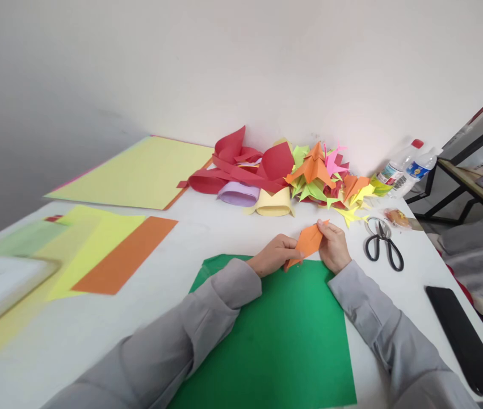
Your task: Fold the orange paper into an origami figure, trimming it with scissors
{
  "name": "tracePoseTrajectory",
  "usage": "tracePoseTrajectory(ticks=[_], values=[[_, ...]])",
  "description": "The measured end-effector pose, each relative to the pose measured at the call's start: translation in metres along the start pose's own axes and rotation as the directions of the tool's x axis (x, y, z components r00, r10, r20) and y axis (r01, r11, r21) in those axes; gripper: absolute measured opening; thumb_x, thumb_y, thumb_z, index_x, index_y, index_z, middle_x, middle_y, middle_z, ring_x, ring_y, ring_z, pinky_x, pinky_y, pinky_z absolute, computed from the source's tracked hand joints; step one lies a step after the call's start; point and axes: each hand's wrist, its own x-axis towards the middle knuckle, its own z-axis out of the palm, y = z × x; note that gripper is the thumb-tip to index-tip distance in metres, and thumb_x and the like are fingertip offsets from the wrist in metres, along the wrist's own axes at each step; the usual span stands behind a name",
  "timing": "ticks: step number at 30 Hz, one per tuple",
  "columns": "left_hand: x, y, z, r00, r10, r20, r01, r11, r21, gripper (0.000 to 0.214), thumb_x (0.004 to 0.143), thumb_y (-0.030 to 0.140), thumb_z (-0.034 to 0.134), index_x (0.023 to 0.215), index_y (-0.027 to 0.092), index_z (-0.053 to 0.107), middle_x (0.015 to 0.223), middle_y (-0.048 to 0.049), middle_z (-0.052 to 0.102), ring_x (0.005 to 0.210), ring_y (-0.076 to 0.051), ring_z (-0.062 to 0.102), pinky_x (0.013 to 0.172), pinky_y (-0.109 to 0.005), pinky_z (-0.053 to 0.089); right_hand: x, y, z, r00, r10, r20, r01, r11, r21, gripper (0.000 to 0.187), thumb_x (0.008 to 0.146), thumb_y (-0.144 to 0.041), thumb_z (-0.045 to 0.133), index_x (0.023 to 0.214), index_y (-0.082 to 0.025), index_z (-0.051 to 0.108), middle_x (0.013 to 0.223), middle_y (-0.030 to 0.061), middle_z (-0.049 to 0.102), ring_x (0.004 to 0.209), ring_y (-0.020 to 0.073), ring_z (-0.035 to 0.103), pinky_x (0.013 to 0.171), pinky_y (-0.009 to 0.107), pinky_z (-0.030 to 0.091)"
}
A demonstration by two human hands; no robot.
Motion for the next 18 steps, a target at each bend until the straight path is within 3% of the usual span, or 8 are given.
tracePoseTrajectory(ticks=[18], values=[[0.0007, -0.0019, -0.0019, 0.999, 0.042, 0.021, -0.040, 0.996, -0.083, 0.020, 0.059, 0.028, 0.063, 0.046, 0.013, 0.061, 0.034, 0.0019, 0.046, 0.031, -0.009, 0.039, 0.037, -0.023, 0.028, 0.0036, -0.0030, -0.0011, 0.992, 0.021, -0.123, -0.013, 0.998, 0.065, 0.022, 0.063, -0.035, 0.078, 0.062, -0.016, 0.066, 0.058, -0.0009, 0.062, 0.052, 0.0105, 0.055, 0.051, 0.024, 0.046]])
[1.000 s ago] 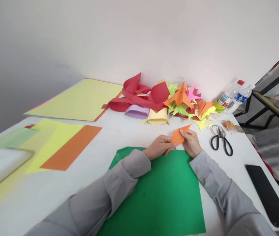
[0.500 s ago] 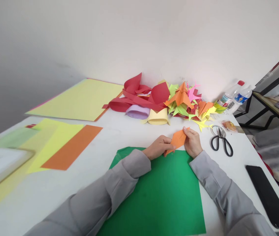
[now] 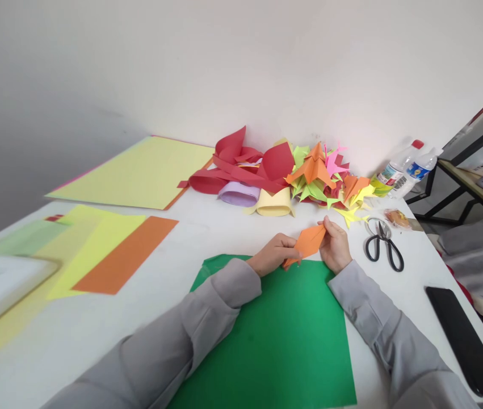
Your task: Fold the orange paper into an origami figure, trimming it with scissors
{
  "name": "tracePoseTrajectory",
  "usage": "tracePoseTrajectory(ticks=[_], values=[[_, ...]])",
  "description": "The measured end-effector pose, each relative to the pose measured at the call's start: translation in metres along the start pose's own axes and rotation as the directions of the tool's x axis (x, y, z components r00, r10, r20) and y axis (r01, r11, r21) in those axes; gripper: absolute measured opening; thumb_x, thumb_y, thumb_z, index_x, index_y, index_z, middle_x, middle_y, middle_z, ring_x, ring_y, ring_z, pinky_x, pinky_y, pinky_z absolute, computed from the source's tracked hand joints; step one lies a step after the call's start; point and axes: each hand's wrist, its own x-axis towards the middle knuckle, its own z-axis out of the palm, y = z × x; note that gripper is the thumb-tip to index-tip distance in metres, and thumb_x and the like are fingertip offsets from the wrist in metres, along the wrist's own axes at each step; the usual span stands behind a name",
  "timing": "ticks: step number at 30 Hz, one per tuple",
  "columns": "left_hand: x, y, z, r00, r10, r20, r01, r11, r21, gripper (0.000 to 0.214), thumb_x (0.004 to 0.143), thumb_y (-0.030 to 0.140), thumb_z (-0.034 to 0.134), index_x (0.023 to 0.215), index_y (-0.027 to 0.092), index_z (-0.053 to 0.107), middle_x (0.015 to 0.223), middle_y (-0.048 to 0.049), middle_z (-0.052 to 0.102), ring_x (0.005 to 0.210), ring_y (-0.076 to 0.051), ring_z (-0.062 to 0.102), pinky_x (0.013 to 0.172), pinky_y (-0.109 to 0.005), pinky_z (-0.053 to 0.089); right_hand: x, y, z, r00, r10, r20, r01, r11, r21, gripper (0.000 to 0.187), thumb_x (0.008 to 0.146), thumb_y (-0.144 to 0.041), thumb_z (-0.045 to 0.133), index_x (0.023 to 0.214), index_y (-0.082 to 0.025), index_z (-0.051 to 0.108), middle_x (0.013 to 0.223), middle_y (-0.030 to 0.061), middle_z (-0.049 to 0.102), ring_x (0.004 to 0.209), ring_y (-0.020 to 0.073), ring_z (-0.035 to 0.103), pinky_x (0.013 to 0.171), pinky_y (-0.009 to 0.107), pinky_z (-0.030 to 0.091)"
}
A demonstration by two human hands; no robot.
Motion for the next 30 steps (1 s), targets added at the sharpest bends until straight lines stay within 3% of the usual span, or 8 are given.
tracePoseTrajectory(ticks=[4, 8, 13, 17, 20, 23, 30], values=[[0.000, 0.001, 0.000, 0.999, 0.028, -0.046, -0.033, 0.994, -0.107, 0.017, 0.059, 0.026, 0.062, 0.047, 0.014, 0.060, 0.031, 0.0031, 0.042, 0.031, -0.009, 0.038, 0.039, -0.024, 0.028, 0.001, -0.001, -0.001, 1.000, 0.014, 0.011, -0.014, 0.999, 0.034, 0.022, 0.066, -0.035, 0.076, 0.063, -0.015, 0.065, 0.052, -0.0026, 0.057, 0.047, 0.0077, 0.051, 0.047, 0.021, 0.044], [0.001, 0.003, -0.002, 0.980, 0.052, -0.191, -0.109, 0.949, -0.297, 0.025, 0.061, 0.025, 0.063, 0.042, 0.016, 0.049, 0.033, 0.0031, 0.041, 0.033, -0.008, 0.040, 0.042, -0.024, 0.028, 0.004, 0.000, -0.004, 0.998, 0.023, 0.066, -0.026, 0.999, 0.040, 0.022, 0.068, -0.033, 0.074, 0.065, -0.015, 0.064, 0.043, -0.0078, 0.043, 0.039, 0.0044, 0.039, 0.040, 0.018, 0.037], [0.004, 0.003, -0.005, 0.930, 0.062, -0.362, -0.220, 0.882, -0.416, 0.032, 0.065, 0.028, 0.067, 0.045, 0.016, 0.045, 0.038, 0.0037, 0.041, 0.037, -0.009, 0.043, 0.044, -0.024, 0.031, 0.004, 0.002, -0.004, 0.999, 0.003, 0.051, -0.007, 0.996, 0.084, 0.021, 0.063, -0.028, 0.077, 0.062, -0.013, 0.063, 0.045, -0.0058, 0.048, 0.041, 0.0038, 0.042, 0.040, 0.018, 0.038], [0.006, 0.003, -0.002, 0.907, 0.077, -0.414, -0.261, 0.874, -0.410, 0.032, 0.068, 0.038, 0.067, 0.053, 0.014, 0.052, 0.048, 0.0010, 0.052, 0.042, -0.009, 0.048, 0.046, -0.024, 0.037, 0.000, 0.001, -0.001, 0.999, -0.014, 0.048, 0.013, 0.999, 0.037, 0.022, 0.059, -0.029, 0.080, 0.062, -0.014, 0.064, 0.047, -0.0043, 0.054, 0.042, 0.0046, 0.046, 0.040, 0.017, 0.040], [0.006, 0.002, 0.002, 0.910, 0.097, -0.402, -0.244, 0.911, -0.332, 0.028, 0.062, 0.037, 0.073, 0.066, 0.012, 0.061, 0.061, -0.0027, 0.062, 0.052, -0.012, 0.055, 0.055, -0.026, 0.044, -0.003, 0.002, 0.000, 0.996, -0.024, 0.089, 0.029, 0.998, -0.056, 0.024, 0.056, -0.030, 0.081, 0.065, -0.014, 0.065, 0.049, -0.0029, 0.059, 0.041, 0.0055, 0.049, 0.041, 0.018, 0.042], [0.007, -0.001, 0.004, 0.904, 0.110, -0.414, -0.217, 0.951, -0.221, 0.028, 0.061, 0.036, 0.075, 0.071, 0.011, 0.065, 0.060, -0.0035, 0.063, 0.055, -0.013, 0.056, 0.059, -0.028, 0.046, -0.006, 0.005, 0.000, 0.987, -0.028, 0.161, 0.056, 0.983, -0.177, 0.026, 0.057, -0.032, 0.081, 0.070, -0.014, 0.066, 0.051, -0.0009, 0.064, 0.041, 0.0078, 0.052, 0.042, 0.020, 0.043], [0.012, -0.010, 0.000, 0.886, 0.133, -0.444, -0.287, 0.910, -0.298, 0.028, 0.068, 0.038, 0.070, 0.068, 0.011, 0.062, 0.058, -0.0024, 0.061, 0.051, -0.011, 0.053, 0.054, -0.026, 0.042, -0.016, 0.006, 0.003, 0.931, 0.059, 0.359, 0.106, 0.900, -0.422, 0.026, 0.060, -0.037, 0.078, 0.065, -0.017, 0.061, 0.053, 0.0009, 0.067, 0.043, 0.0094, 0.056, 0.045, 0.021, 0.044]])
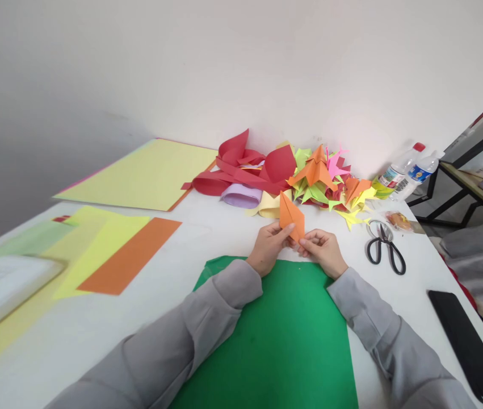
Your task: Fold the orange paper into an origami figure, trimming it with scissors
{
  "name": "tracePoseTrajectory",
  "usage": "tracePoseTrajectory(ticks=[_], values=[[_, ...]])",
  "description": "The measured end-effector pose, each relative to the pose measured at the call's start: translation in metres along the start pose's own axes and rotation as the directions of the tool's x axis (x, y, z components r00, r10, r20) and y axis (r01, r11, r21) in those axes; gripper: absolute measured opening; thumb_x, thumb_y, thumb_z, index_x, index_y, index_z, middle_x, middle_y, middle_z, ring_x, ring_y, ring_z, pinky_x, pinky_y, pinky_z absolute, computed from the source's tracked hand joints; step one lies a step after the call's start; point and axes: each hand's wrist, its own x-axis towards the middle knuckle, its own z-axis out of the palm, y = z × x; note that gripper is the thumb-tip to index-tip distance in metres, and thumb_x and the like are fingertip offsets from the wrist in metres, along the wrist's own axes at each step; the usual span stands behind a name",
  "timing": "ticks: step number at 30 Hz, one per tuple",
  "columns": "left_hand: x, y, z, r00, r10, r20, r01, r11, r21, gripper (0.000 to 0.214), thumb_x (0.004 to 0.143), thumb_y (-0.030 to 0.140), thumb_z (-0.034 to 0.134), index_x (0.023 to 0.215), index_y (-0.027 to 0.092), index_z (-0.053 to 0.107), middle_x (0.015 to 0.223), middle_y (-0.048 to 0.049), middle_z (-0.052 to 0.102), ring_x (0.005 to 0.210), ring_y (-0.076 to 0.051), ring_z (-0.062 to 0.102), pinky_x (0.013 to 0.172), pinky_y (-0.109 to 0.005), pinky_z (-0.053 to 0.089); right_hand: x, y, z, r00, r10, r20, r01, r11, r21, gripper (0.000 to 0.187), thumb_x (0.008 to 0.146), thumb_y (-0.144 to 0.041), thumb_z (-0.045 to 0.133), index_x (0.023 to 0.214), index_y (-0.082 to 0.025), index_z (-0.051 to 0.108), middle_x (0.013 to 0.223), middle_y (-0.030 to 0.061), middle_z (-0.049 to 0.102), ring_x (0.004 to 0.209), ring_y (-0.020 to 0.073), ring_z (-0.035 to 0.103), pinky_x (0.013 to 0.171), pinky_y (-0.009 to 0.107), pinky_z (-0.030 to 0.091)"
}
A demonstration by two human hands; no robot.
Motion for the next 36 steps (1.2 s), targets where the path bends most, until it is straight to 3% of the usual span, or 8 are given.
tracePoseTrajectory(ticks=[13, 18, 24, 32, 36], values=[[-0.001, 0.002, 0.002, 1.000, 0.017, 0.006, -0.017, 0.992, 0.121, 0.028, 0.059, 0.031, 0.076, 0.070, 0.012, 0.058, 0.053, 0.0017, 0.058, 0.047, -0.009, 0.050, 0.049, -0.023, 0.040, -0.001, -0.003, 0.002, 0.999, 0.000, 0.054, 0.001, 1.000, -0.030, 0.024, 0.062, -0.035, 0.077, 0.066, -0.017, 0.063, 0.054, 0.0004, 0.067, 0.044, 0.0090, 0.056, 0.046, 0.021, 0.045], [0.001, 0.003, 0.000, 0.999, -0.007, -0.044, 0.009, 0.999, 0.039, 0.036, 0.058, 0.033, 0.077, 0.080, 0.013, 0.057, 0.053, 0.0023, 0.059, 0.043, -0.009, 0.050, 0.044, -0.021, 0.038, -0.001, -0.003, 0.001, 0.999, 0.034, 0.029, -0.034, 0.999, -0.006, 0.026, 0.060, -0.035, 0.078, 0.067, -0.016, 0.062, 0.055, 0.0006, 0.068, 0.043, 0.0089, 0.056, 0.045, 0.021, 0.043], [0.000, 0.002, -0.002, 0.997, -0.022, -0.072, 0.027, 0.997, 0.070, 0.030, 0.061, 0.035, 0.075, 0.063, 0.013, 0.055, 0.038, 0.0048, 0.049, 0.035, -0.006, 0.041, 0.038, -0.020, 0.028, -0.003, -0.003, 0.002, 0.994, 0.066, 0.082, -0.060, 0.995, -0.079, 0.026, 0.062, -0.038, 0.076, 0.070, -0.016, 0.065, 0.055, 0.0004, 0.067, 0.043, 0.0084, 0.056, 0.044, 0.019, 0.043], [0.006, 0.007, -0.008, 0.986, 0.047, -0.162, -0.030, 0.994, 0.106, 0.043, 0.064, 0.043, 0.072, 0.048, 0.017, 0.042, 0.029, 0.0085, 0.032, 0.028, -0.003, 0.026, 0.034, -0.021, 0.013, -0.001, 0.001, 0.000, 0.991, 0.053, 0.120, -0.035, 0.989, -0.146, 0.027, 0.062, -0.040, 0.076, 0.060, -0.017, 0.062, 0.053, 0.0012, 0.067, 0.040, 0.0082, 0.052, 0.042, 0.020, 0.042], [0.013, 0.015, -0.015, 0.981, 0.089, -0.171, -0.077, 0.994, 0.074, 0.032, 0.063, 0.041, 0.073, 0.058, 0.015, 0.055, 0.030, 0.0098, 0.032, 0.028, -0.002, 0.023, 0.033, -0.021, 0.011, -0.002, -0.001, 0.001, 0.989, 0.048, 0.142, -0.023, 0.985, -0.173, 0.028, 0.062, -0.041, 0.075, 0.061, -0.016, 0.063, 0.052, 0.0012, 0.066, 0.040, 0.0083, 0.052, 0.043, 0.020, 0.042]])
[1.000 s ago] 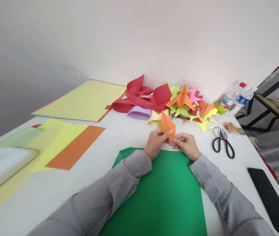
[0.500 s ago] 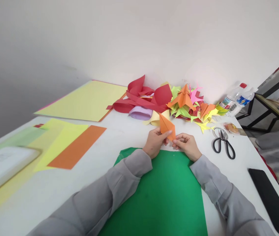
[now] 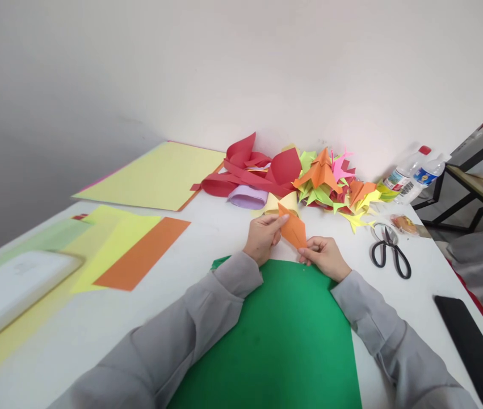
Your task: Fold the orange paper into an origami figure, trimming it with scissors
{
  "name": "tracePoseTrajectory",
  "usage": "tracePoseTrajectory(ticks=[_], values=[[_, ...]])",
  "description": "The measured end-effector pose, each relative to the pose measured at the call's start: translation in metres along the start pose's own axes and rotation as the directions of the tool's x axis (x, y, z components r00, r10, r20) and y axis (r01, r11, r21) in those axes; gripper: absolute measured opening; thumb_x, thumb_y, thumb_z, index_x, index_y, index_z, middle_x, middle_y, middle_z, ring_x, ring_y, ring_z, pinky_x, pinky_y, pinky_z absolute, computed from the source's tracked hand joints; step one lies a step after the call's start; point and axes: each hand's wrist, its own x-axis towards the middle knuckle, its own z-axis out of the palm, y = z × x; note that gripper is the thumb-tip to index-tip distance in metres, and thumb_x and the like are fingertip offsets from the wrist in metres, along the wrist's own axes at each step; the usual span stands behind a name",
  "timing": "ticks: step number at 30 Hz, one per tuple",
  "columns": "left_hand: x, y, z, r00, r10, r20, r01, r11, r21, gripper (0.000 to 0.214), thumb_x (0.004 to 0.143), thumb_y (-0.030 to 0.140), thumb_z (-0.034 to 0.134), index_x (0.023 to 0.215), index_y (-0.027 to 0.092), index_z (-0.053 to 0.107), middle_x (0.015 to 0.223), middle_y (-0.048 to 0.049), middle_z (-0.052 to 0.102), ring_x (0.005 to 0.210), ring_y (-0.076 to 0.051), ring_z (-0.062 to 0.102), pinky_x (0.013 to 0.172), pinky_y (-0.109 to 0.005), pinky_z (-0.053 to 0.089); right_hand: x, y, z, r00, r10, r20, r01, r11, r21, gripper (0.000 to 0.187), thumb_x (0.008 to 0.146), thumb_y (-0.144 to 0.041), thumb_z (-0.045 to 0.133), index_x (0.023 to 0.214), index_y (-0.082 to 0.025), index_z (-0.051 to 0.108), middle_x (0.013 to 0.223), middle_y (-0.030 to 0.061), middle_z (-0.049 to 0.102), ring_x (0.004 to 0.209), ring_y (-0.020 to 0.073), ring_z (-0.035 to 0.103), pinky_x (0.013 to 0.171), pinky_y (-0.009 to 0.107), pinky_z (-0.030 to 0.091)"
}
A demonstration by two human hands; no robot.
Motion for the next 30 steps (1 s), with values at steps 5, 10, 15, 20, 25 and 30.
tracePoseTrajectory(ticks=[5, 10, 15, 20, 25, 30], values=[[0.006, 0.005, -0.004, 1.000, 0.010, -0.011, -0.011, 0.995, -0.099, 0.026, 0.062, 0.035, 0.074, 0.071, 0.014, 0.063, 0.030, 0.0110, 0.031, 0.029, -0.002, 0.021, 0.034, -0.020, 0.012, -0.001, 0.001, 0.000, 1.000, -0.005, 0.016, 0.005, 0.999, -0.048, 0.028, 0.063, -0.042, 0.074, 0.062, -0.017, 0.063, 0.052, 0.0013, 0.066, 0.040, 0.0086, 0.052, 0.043, 0.021, 0.043], [0.010, 0.009, -0.007, 1.000, 0.006, 0.005, -0.005, 0.984, -0.180, 0.022, 0.063, 0.032, 0.073, 0.069, 0.014, 0.062, 0.033, 0.0107, 0.031, 0.030, -0.001, 0.024, 0.034, -0.018, 0.014, 0.000, 0.005, 0.000, 1.000, -0.017, 0.016, 0.018, 0.997, -0.071, 0.028, 0.063, -0.042, 0.074, 0.062, -0.017, 0.063, 0.052, 0.0013, 0.066, 0.040, 0.0094, 0.053, 0.042, 0.021, 0.041], [0.013, 0.010, -0.010, 0.999, -0.037, 0.004, 0.037, 0.973, -0.227, 0.022, 0.064, 0.031, 0.073, 0.068, 0.013, 0.061, 0.035, 0.0108, 0.029, 0.031, -0.001, 0.022, 0.034, -0.017, 0.015, 0.000, 0.006, -0.001, 1.000, -0.017, 0.019, 0.018, 0.996, -0.085, 0.025, 0.064, -0.040, 0.073, 0.063, -0.017, 0.064, 0.051, 0.0012, 0.066, 0.040, 0.0094, 0.052, 0.041, 0.021, 0.040], [0.011, 0.005, -0.007, 1.000, -0.011, -0.025, 0.007, 0.992, -0.124, 0.032, 0.067, 0.044, 0.070, 0.068, 0.013, 0.061, 0.033, 0.0088, 0.033, 0.032, -0.003, 0.026, 0.035, -0.019, 0.019, 0.001, 0.002, 0.001, 1.000, -0.002, 0.004, 0.003, 0.999, -0.047, 0.027, 0.062, -0.041, 0.074, 0.061, -0.017, 0.063, 0.051, 0.0008, 0.066, 0.039, 0.0089, 0.051, 0.042, 0.021, 0.041], [-0.002, 0.001, 0.000, 0.994, -0.031, 0.103, 0.010, 0.980, 0.198, 0.031, 0.053, 0.035, 0.080, 0.053, 0.012, 0.060, 0.039, 0.0047, 0.044, 0.038, -0.005, 0.035, 0.038, -0.020, 0.025, 0.001, 0.002, 0.001, 1.000, -0.009, 0.011, 0.009, 0.999, -0.037, 0.027, 0.063, -0.040, 0.074, 0.061, -0.017, 0.062, 0.052, 0.0007, 0.066, 0.040, 0.0085, 0.051, 0.044, 0.021, 0.041], [-0.006, 0.000, 0.003, 0.990, -0.072, 0.118, 0.064, 0.995, 0.073, 0.028, 0.053, 0.033, 0.080, 0.060, 0.011, 0.066, 0.058, -0.0022, 0.062, 0.055, -0.012, 0.053, 0.052, -0.024, 0.043, -0.001, 0.003, 0.001, 0.999, -0.023, 0.031, 0.026, 0.994, -0.110, 0.025, 0.066, -0.039, 0.072, 0.062, -0.017, 0.061, 0.054, 0.0008, 0.066, 0.041, 0.0088, 0.051, 0.044, 0.021, 0.040]])
